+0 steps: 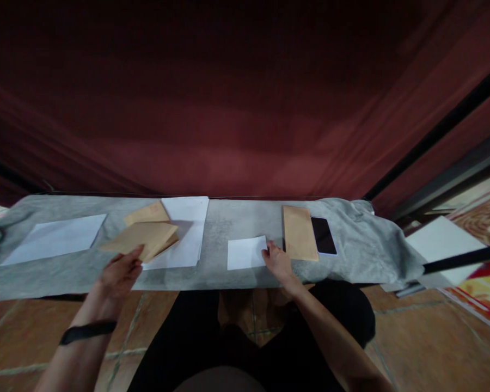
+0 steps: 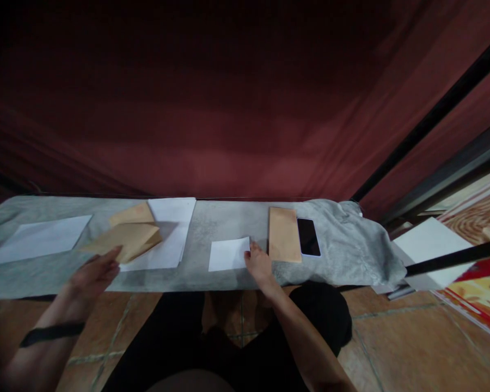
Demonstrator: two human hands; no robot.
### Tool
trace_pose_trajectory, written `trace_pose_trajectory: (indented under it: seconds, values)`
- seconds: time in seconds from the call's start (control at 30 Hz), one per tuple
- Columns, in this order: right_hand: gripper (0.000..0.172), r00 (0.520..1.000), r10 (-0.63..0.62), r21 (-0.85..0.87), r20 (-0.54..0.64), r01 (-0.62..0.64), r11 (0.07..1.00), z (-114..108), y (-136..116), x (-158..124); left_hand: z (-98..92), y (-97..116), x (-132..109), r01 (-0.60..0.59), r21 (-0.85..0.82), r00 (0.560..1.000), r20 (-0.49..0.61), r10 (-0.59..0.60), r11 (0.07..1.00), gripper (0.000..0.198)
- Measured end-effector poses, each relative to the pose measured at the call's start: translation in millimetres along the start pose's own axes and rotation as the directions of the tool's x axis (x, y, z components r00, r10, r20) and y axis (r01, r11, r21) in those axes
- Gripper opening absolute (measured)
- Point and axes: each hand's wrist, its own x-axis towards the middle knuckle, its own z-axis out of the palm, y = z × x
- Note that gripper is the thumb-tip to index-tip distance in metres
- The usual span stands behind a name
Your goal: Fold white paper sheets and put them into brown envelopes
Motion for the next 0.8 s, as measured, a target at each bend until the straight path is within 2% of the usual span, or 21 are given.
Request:
trace_pose_trajectory:
  seconds: [0.1, 0.2, 0.27, 0.37, 0.43, 0.5, 0.57, 0.67, 0.73, 0.8]
  values:
    - [0.037, 0.991, -0.063, 0.031, -0.115, 0.067, 0.997, -6, -4, -6, 42.2, -24, -33, 0.205, -0.116, 0.973, 0.136, -0.189, 0.972, 0.04]
    - [0.033, 0.957, -0.196, 0.226, -0.213, 0.244, 0.943, -8, -8, -9, 88.6, -63, -78, 0.182, -0.187, 0.97, 0.193, -0.146, 0.965, 0.047]
    - [0.031, 0.952, -0.236, 0.452, -0.195, 0.301, 0.84, -3, -12, -8, 114.2, -88, -106, 0.177, -0.179, 0.954, 0.275, -0.124, 0.968, 0.043]
    - [0.035, 0.971, -0.23, 0.751, -0.066, 0.2, 0.629, 13, -17, -6, 139.1, -116, -138, 0.161, -0.145, 0.944, 0.31, -0.11, 0.976, 0.038]
    - [0.043, 0.977, -0.212, 0.848, -0.013, 0.123, 0.515, 24, -20, -5, 147.4, -126, -152, 0.134, -0.093, 0.932, 0.35, -0.093, 0.987, 0.033]
    - [0.047, 0.982, -0.188, 0.892, 0.013, 0.073, 0.447, 30, -22, -3, 151.1, -131, -161, 0.111, -0.05, 0.915, 0.395, -0.082, 0.993, 0.032]
    - [0.04, 0.986, -0.164, 0.902, 0.028, 0.046, 0.429, 29, -24, -1, 152.6, -133, -166, 0.103, -0.033, 0.906, 0.416, -0.08, 0.994, 0.031]
    - [0.021, 0.987, -0.155, 0.887, 0.033, 0.043, 0.459, 20, -25, 2, 153.1, -135, -166, 0.129, -0.046, 0.905, 0.414, -0.099, 0.991, 0.029]
    - [0.017, 0.987, -0.153, 0.889, 0.052, 0.024, 0.458, 13, -24, 2, 152.3, -136, -162, 0.194, -0.08, 0.895, 0.422, -0.143, 0.978, 0.028]
    - [0.018, 0.98, -0.162, 0.923, 0.113, -0.043, 0.382, 7, -23, 1, 150.9, -134, -156, 0.303, -0.126, 0.871, 0.438, -0.221, 0.945, 0.025]
